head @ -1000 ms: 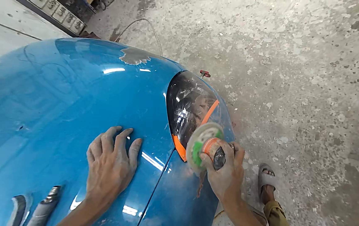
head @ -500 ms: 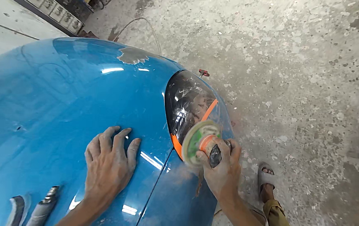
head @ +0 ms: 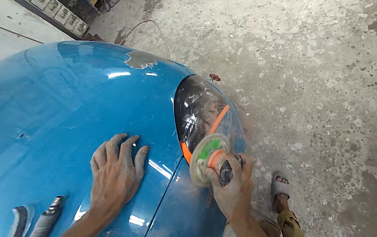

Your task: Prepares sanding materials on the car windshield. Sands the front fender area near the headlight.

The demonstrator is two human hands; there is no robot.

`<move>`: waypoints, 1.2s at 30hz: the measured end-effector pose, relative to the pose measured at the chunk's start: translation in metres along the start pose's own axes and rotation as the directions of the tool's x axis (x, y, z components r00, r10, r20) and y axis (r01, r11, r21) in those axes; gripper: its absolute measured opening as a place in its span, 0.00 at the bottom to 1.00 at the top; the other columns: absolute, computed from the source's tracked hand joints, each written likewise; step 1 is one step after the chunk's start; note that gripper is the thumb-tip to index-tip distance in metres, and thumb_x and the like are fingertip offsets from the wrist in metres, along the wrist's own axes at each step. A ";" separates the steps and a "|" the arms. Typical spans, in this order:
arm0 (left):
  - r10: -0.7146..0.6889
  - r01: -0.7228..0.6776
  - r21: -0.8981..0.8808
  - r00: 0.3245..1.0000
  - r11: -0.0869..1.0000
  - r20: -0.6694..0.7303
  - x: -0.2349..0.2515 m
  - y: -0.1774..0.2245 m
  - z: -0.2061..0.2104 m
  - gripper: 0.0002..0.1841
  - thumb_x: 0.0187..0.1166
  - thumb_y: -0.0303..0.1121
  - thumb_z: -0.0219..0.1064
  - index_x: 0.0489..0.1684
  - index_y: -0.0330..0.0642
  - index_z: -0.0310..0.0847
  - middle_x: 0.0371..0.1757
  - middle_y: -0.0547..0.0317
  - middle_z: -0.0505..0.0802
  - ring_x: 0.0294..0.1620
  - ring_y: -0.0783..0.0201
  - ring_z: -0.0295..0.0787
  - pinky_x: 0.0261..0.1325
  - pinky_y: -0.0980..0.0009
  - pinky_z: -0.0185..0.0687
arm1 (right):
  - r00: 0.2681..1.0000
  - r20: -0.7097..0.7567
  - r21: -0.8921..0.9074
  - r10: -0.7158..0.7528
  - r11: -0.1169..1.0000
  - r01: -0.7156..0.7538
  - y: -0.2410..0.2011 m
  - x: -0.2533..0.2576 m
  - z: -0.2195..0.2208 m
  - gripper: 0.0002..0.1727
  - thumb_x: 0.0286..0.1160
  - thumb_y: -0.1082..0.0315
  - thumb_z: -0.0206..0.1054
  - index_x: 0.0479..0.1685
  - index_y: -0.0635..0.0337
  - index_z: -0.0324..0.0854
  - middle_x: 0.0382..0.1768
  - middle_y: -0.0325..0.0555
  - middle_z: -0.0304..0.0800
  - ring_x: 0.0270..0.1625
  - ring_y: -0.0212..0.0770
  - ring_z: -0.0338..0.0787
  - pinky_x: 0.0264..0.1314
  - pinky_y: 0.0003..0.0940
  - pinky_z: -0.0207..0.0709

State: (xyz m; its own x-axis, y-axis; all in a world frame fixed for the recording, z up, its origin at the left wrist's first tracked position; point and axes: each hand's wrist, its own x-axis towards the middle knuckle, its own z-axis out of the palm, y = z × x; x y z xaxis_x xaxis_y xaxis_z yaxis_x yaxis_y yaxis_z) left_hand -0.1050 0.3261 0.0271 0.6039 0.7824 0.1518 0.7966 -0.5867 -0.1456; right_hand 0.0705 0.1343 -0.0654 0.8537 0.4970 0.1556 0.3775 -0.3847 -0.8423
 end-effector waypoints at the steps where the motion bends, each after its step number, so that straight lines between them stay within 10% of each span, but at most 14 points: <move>1: 0.001 -0.001 -0.001 1.000 1.000 0.002 0.000 0.000 -0.001 0.35 0.87 0.60 0.41 0.75 0.43 0.78 0.79 0.40 0.78 0.81 0.31 0.67 0.77 0.33 0.58 | 1.000 0.009 -0.005 -0.002 1.000 0.002 0.001 0.000 0.000 0.33 0.61 0.35 0.75 0.61 0.48 0.90 0.62 0.67 0.81 0.41 0.43 0.92 0.29 0.32 0.86; 36: 0.000 0.000 -0.010 1.000 1.000 0.015 0.000 -0.001 -0.001 0.35 0.87 0.60 0.41 0.76 0.44 0.77 0.79 0.41 0.77 0.81 0.31 0.66 0.77 0.33 0.58 | 0.997 -0.019 -0.078 0.077 0.994 -0.078 0.022 0.002 0.002 0.36 0.62 0.36 0.76 0.64 0.52 0.89 0.63 0.65 0.80 0.35 0.44 0.91 0.26 0.37 0.85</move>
State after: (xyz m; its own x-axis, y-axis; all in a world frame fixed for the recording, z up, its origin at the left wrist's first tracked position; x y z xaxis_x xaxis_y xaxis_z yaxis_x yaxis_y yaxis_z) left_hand -0.1057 0.3260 0.0284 0.6038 0.7853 0.1367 0.7967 -0.5889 -0.1360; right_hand 0.0794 0.1282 -0.0848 0.8869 0.4510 0.0998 0.3361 -0.4819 -0.8092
